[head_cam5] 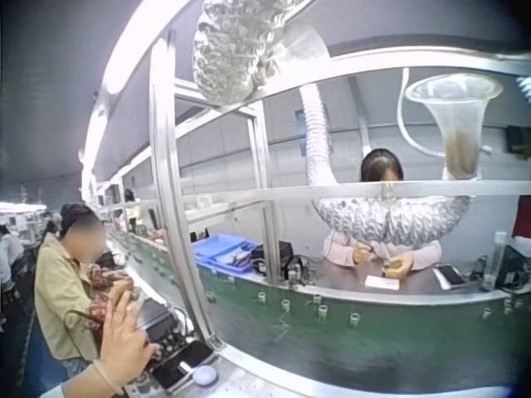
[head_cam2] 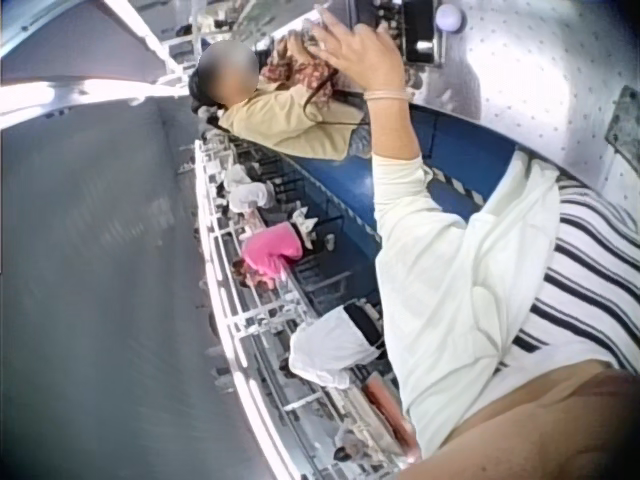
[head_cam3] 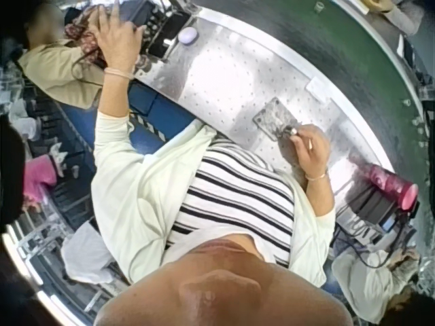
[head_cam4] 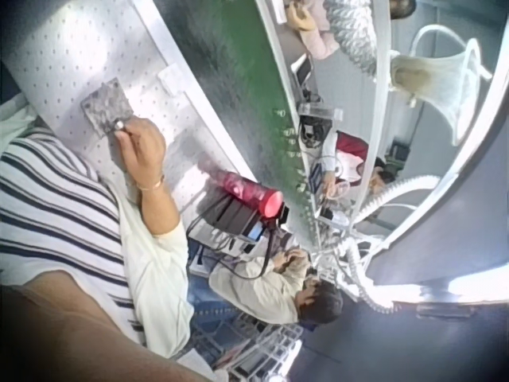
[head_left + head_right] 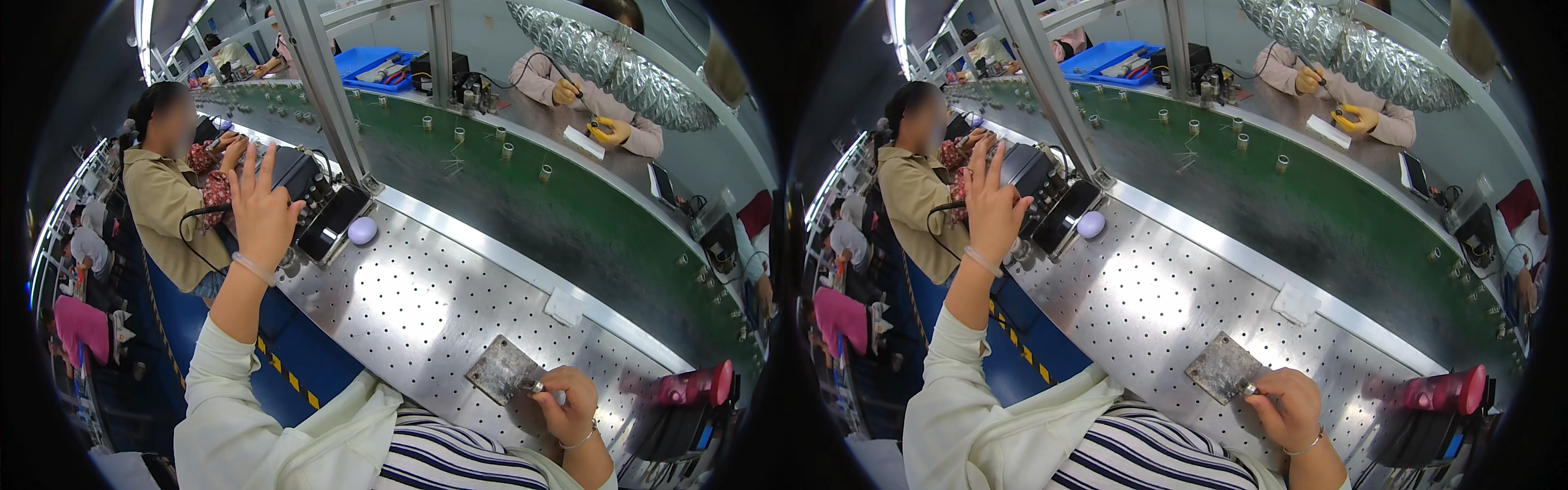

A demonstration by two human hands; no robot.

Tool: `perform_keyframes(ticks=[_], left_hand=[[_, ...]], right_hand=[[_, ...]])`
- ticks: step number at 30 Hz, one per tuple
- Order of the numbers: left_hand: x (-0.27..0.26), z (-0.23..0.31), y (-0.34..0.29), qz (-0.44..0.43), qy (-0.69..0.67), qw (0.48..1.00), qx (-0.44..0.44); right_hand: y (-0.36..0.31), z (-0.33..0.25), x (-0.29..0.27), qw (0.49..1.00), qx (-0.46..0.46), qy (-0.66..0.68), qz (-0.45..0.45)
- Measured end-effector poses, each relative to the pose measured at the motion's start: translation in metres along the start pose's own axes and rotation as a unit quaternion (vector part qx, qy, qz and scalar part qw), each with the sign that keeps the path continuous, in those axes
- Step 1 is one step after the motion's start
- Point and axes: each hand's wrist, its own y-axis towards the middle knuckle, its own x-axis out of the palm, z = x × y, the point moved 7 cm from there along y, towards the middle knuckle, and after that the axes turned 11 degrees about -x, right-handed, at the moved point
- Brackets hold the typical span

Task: The person uses a soldering iron to attach wires to small cylindrical metal components held in a vise. They repeatedly pick up components, solder the wires, and place the finished units on the workbench.

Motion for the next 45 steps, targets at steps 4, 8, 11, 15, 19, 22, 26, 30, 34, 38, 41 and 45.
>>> perform_keyframes(ticks=[4, 8, 11, 15, 19, 22, 26, 30, 34, 38, 41, 45], left_hand=[[-0.028, 0.046, -0.012, -0.043, -0.295, 0.955, -0.008], [0.011, 0.114, -0.063, -0.31, -0.63, 0.705, -0.102], [0.019, 0.178, -0.112, -0.548, -0.691, 0.413, -0.228], [0.019, 0.21, -0.162, -0.635, -0.671, 0.271, -0.27], [0.012, 0.226, -0.178, -0.667, -0.661, 0.21, -0.272], [0.006, 0.234, -0.178, -0.675, -0.658, 0.205, -0.265], [-0.002, 0.239, -0.174, -0.666, -0.669, 0.206, -0.257], [-0.008, 0.238, -0.162, -0.661, -0.667, 0.27, -0.212], [-0.015, 0.241, -0.142, -0.685, -0.639, 0.336, -0.099], [-0.027, 0.248, -0.12, -0.685, -0.566, 0.451, 0.079], [-0.04, 0.254, -0.109, -0.649, -0.498, 0.537, 0.207], [-0.053, 0.261, -0.108, -0.547, -0.447, 0.632, 0.318]], right_hand=[[0.01, -0.002, 0.001, 1.0, 0.009, 0.006, -0.015], [0.006, 0.0, 0.003, 1.0, -0.007, 0.013, -0.013], [0.005, -0.002, -0.001, 1.0, -0.016, -0.007, 0.001], [0.011, -0.003, 0.0, 0.999, -0.015, 0.015, -0.034], [0.009, -0.001, 0.0, 0.999, -0.013, 0.021, -0.026], [0.009, -0.001, -0.002, 1.0, -0.016, 0.02, -0.019], [0.008, -0.001, -0.001, 0.999, -0.02, 0.026, -0.01], [0.008, -0.001, -0.002, 0.999, -0.026, 0.031, -0.002], [0.009, -0.003, -0.003, 0.999, -0.025, 0.022, -0.005], [0.009, -0.004, -0.002, 1.0, -0.019, 0.016, -0.004], [0.008, -0.005, -0.002, 1.0, -0.005, 0.009, 0.002], [0.004, -0.001, 0.0, 0.998, 0.056, 0.035, -0.011]])
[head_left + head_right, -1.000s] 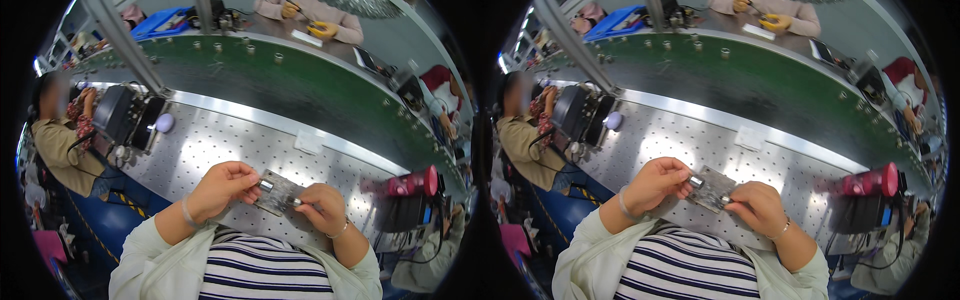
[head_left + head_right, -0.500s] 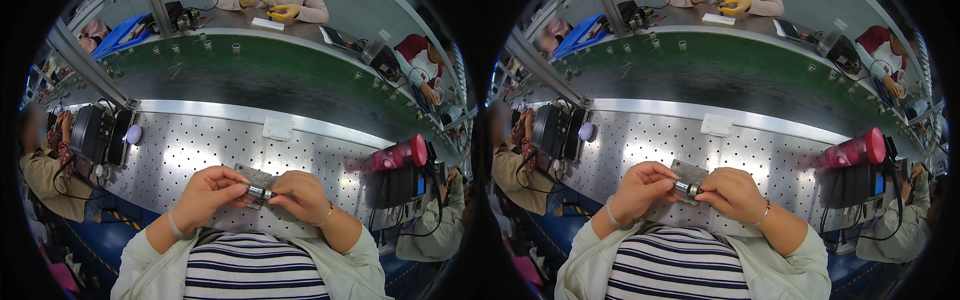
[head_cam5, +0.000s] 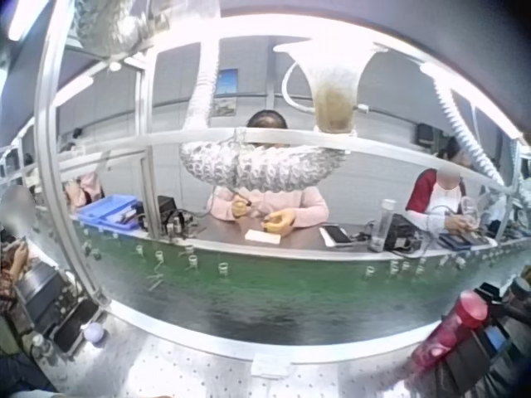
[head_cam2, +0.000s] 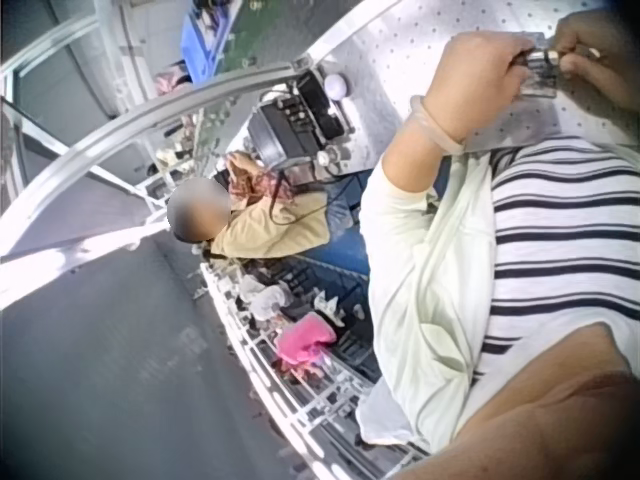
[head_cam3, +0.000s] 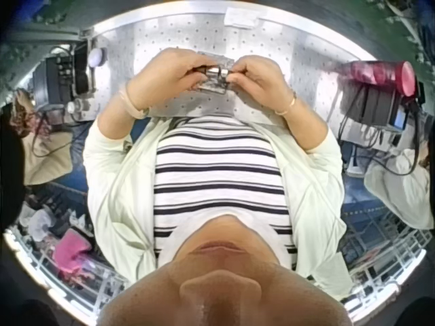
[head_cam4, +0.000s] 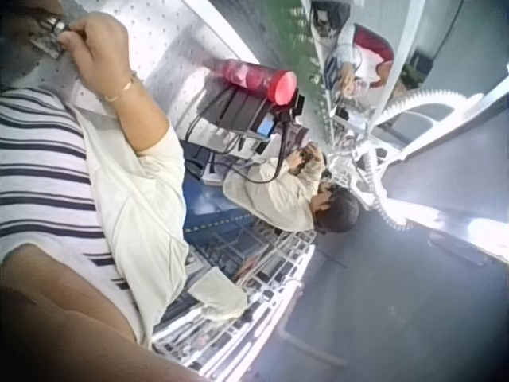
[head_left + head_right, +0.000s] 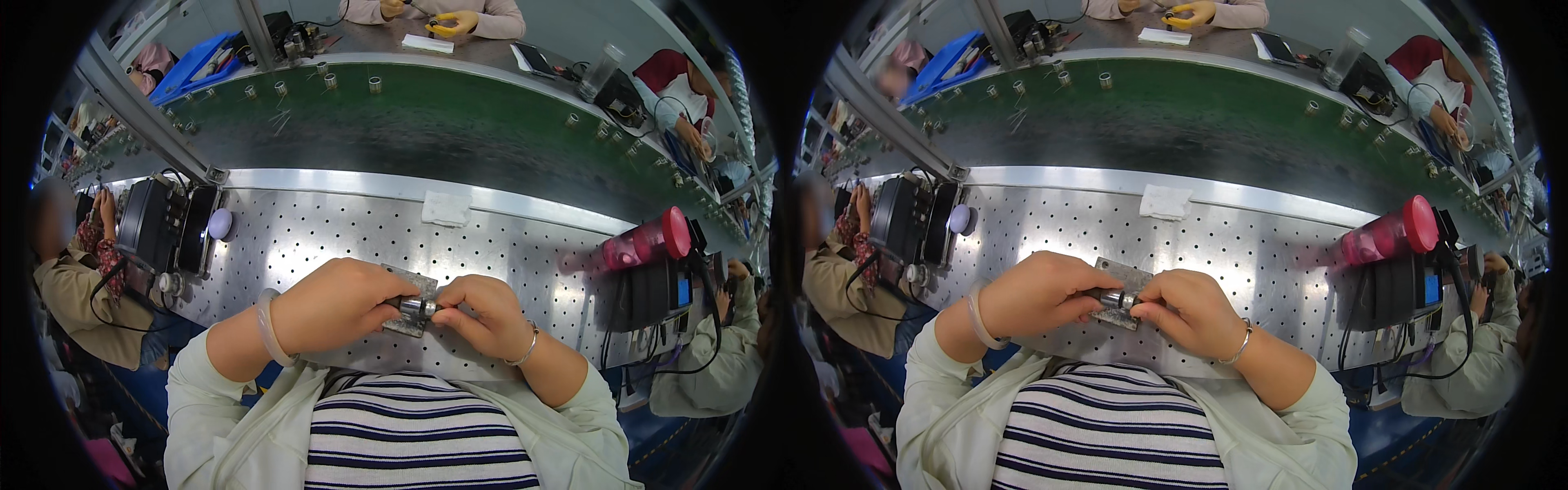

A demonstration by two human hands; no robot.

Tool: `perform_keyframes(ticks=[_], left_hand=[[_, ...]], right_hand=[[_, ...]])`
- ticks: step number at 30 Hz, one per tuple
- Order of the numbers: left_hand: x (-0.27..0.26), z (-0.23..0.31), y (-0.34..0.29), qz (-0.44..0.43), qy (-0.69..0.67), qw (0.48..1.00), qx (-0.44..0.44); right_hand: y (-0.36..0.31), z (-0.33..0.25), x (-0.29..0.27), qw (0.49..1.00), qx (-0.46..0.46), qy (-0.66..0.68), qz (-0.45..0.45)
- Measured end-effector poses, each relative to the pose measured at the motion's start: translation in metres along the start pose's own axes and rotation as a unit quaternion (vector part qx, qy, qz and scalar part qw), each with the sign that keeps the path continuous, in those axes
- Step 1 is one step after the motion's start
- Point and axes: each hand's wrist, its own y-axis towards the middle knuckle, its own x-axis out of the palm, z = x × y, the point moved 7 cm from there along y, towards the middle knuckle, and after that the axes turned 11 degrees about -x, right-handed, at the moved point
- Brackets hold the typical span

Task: The person uses a soldering iron to attach wires to small cylindrical metal components held in a vise. They repeatedly pick up components, solder the wires, and place the finished units on the workbench.

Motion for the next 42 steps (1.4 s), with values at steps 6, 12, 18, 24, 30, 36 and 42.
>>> perform_keyframes(ticks=[6, 12, 18, 24, 30, 36, 42], left_hand=[[0.005, 0.006, -0.006, 0.057, 0.018, 0.998, 0.002], [0.0, 0.014, -0.015, 0.125, 0.061, 0.99, 0.031], [0.009, 0.017, -0.008, 0.148, 0.028, 0.989, 0.005], [0.016, 0.021, -0.015, 0.212, 0.174, 0.947, 0.169], [0.022, 0.029, -0.016, 0.262, 0.212, 0.937, 0.086], [0.027, 0.04, -0.022, 0.182, 0.121, 0.971, 0.101], [0.023, 0.027, -0.017, 0.175, 0.196, 0.954, 0.143]], right_hand=[[-0.013, 0.005, 0.007, 0.986, 0.139, 0.093, 0.016], [-0.028, 0.011, 0.026, 0.926, 0.265, 0.259, 0.076], [-0.038, 0.006, 0.026, 0.896, 0.297, 0.298, 0.141], [-0.032, 0.017, 0.042, 0.904, 0.268, 0.303, 0.138], [-0.032, 0.01, 0.036, 0.939, 0.226, 0.208, 0.155], [-0.026, -0.004, 0.027, 0.957, 0.219, 0.097, 0.163], [-0.025, 0.0, 0.029, 0.96, 0.215, 0.073, 0.165]])
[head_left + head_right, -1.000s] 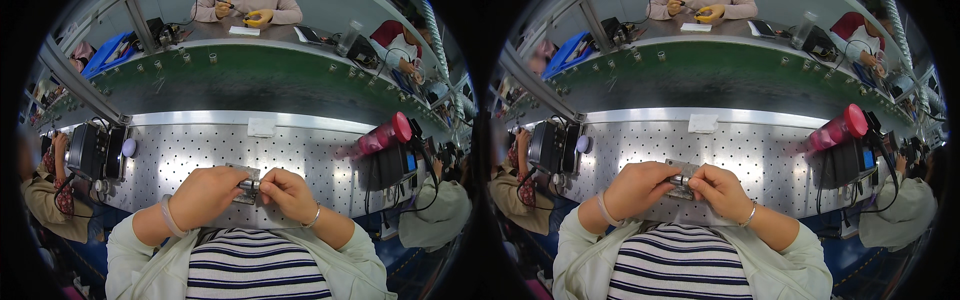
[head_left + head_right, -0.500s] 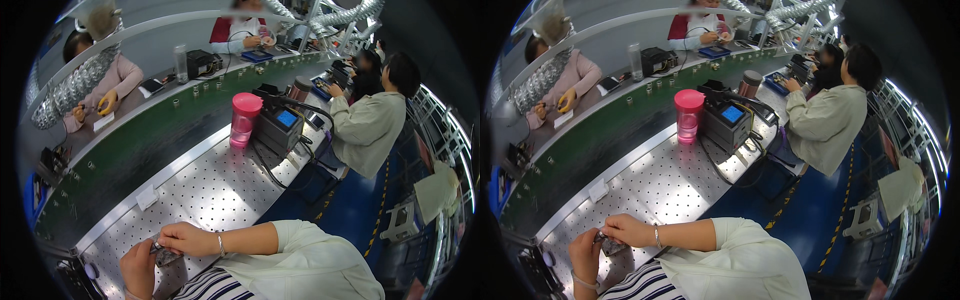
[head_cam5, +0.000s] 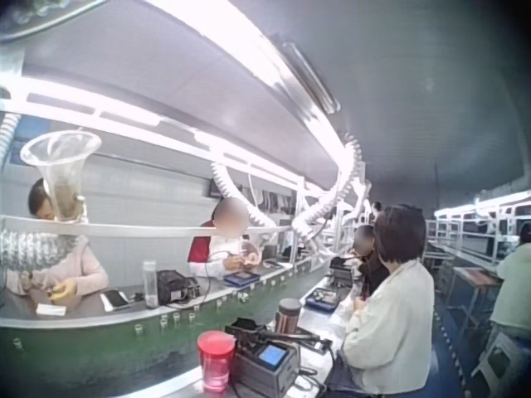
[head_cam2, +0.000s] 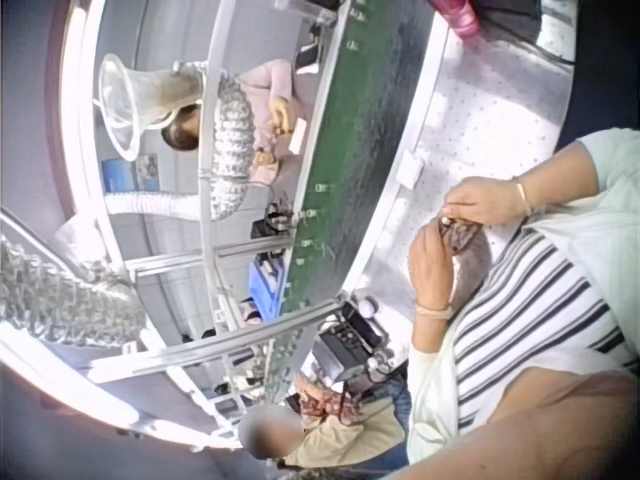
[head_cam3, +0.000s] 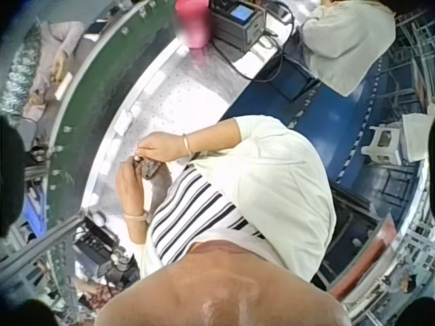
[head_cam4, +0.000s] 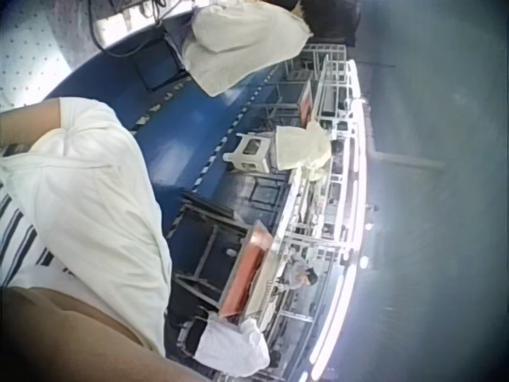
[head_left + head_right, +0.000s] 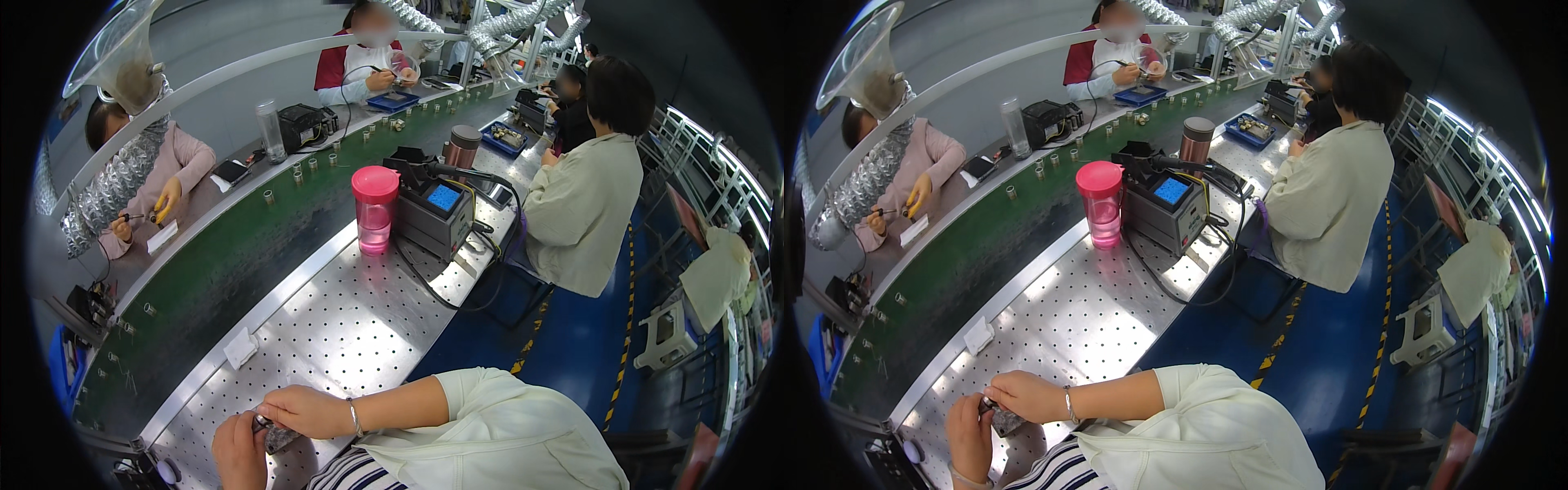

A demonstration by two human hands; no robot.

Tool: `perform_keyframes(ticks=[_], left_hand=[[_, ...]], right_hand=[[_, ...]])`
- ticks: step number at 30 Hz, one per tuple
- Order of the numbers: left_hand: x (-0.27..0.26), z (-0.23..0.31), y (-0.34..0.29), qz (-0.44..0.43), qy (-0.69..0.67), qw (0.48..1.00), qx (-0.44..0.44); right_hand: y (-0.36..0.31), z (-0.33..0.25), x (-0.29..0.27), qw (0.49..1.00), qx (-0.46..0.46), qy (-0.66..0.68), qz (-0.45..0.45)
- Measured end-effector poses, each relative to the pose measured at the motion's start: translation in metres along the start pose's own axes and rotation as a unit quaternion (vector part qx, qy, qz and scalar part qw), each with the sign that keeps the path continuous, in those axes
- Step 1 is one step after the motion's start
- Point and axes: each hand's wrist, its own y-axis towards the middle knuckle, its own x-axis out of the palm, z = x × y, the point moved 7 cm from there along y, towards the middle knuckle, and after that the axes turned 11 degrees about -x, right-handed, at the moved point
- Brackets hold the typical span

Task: The person uses a soldering iron to attach wires to small cylindrical metal components held in a vise. They repeatedly pick up components, solder the wires, and place the finished units on the workbench.

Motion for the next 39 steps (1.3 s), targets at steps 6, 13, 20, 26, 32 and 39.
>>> perform_keyframes(ticks=[6, 13, 20, 26, 32, 39], left_hand=[[-0.017, 0.022, 0.003, 0.039, 0.064, 0.996, -0.038], [-0.018, 0.027, 0.003, -0.05, -0.021, 0.998, -0.012], [-0.014, 0.023, 0.007, -0.061, -0.15, 0.979, -0.124], [-0.004, -0.007, 0.001, -0.075, -0.328, 0.923, -0.185], [-0.005, -0.005, 0.002, -0.009, -0.322, 0.935, -0.15], [0.021, -0.011, -0.005, -0.093, -0.507, 0.786, -0.342]], right_hand=[[0.0, 0.0, 0.0, 1.0, 0.015, 0.013, 0.005], [-0.002, 0.001, 0.002, 0.999, -0.011, 0.031, 0.023], [0.003, 0.008, 0.003, 0.999, -0.026, 0.014, 0.034], [0.002, 0.003, 0.002, 0.998, -0.034, 0.029, 0.033], [0.002, 0.005, 0.003, 0.998, -0.036, 0.03, 0.035], [-0.005, 0.001, -0.004, 0.998, -0.043, -0.003, 0.046]])
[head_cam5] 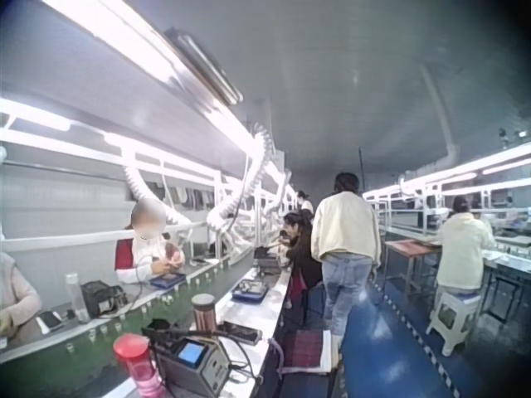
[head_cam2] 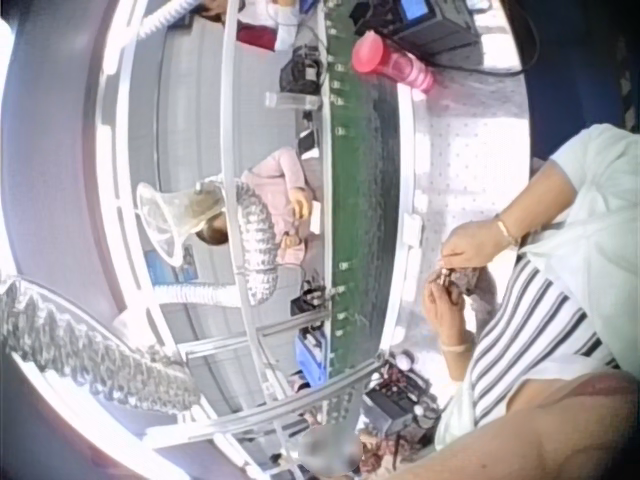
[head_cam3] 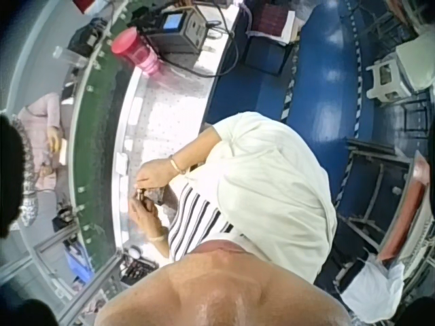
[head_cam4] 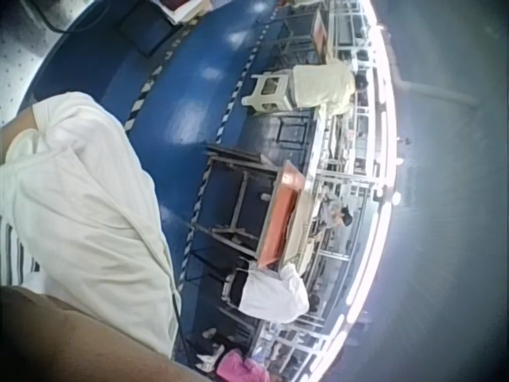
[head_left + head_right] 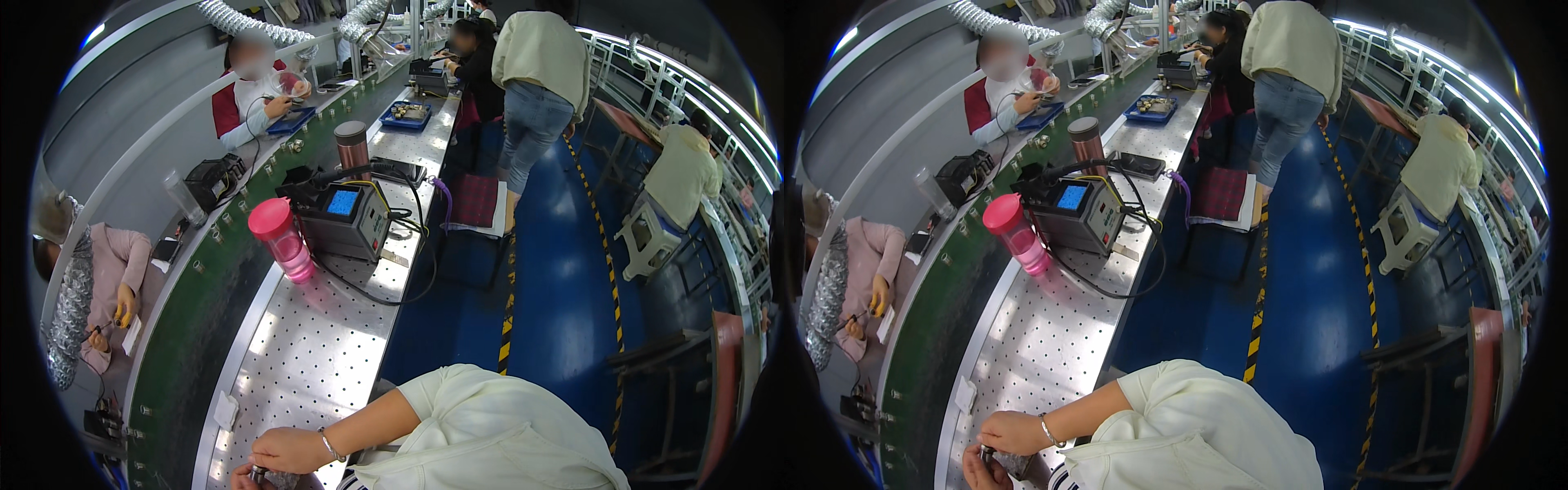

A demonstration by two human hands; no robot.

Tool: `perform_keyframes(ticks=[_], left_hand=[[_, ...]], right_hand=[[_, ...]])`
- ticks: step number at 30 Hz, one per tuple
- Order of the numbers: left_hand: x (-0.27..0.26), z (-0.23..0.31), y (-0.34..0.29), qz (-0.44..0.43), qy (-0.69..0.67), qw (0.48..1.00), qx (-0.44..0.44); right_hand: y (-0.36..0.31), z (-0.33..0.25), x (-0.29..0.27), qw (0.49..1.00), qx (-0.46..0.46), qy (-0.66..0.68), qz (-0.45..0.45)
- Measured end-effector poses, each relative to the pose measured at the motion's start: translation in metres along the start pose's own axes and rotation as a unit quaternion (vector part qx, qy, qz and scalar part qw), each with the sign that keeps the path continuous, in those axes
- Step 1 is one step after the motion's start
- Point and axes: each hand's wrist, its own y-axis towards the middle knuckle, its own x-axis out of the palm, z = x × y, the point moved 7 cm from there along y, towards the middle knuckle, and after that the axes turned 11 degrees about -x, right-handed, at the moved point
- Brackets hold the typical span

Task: The person uses a soldering iron to attach wires to small cylindrical metal components held in a vise. They repeatedly pick up components, solder the wires, and place the finished units on the workbench.

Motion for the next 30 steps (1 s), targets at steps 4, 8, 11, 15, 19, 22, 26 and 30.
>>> perform_keyframes(ticks=[4, 8, 11, 15, 19, 22, 26, 30], left_hand=[[-0.001, 0.007, 0.005, 0.007, -0.02, 0.998, 0.056], [-0.032, -0.021, 0.016, 0.024, -0.052, 0.982, 0.178], [-0.018, -0.019, 0.017, -0.064, -0.1, 0.992, 0.042], [-0.023, -0.036, 0.028, -0.1, -0.065, 0.992, 0.031], [-0.025, -0.015, 0.012, -0.022, -0.043, 0.979, 0.198], [-0.023, -0.024, 0.022, -0.087, -0.169, 0.982, 0.024], [-0.021, -0.026, 0.022, -0.097, -0.064, 0.991, 0.062], [-0.022, -0.012, 0.008, 0.035, 0.033, 0.971, 0.233]], right_hand=[[0.002, 0.001, 0.0, 0.999, -0.035, -0.017, 0.004], [0.004, -0.002, 0.006, 0.997, 0.061, 0.033, -0.025], [-0.003, 0.008, 0.002, 0.994, 0.093, 0.049, -0.006], [-0.001, -0.002, 0.006, 0.991, 0.12, 0.045, -0.027], [-0.001, 0.004, 0.006, 0.991, 0.117, 0.045, -0.039], [0.0, -0.002, 0.001, 0.993, 0.107, 0.042, -0.035], [0.0, 0.0, -0.001, 0.992, 0.112, 0.046, -0.028], [0.001, 0.0, -0.001, 0.993, 0.114, 0.001, -0.022]])
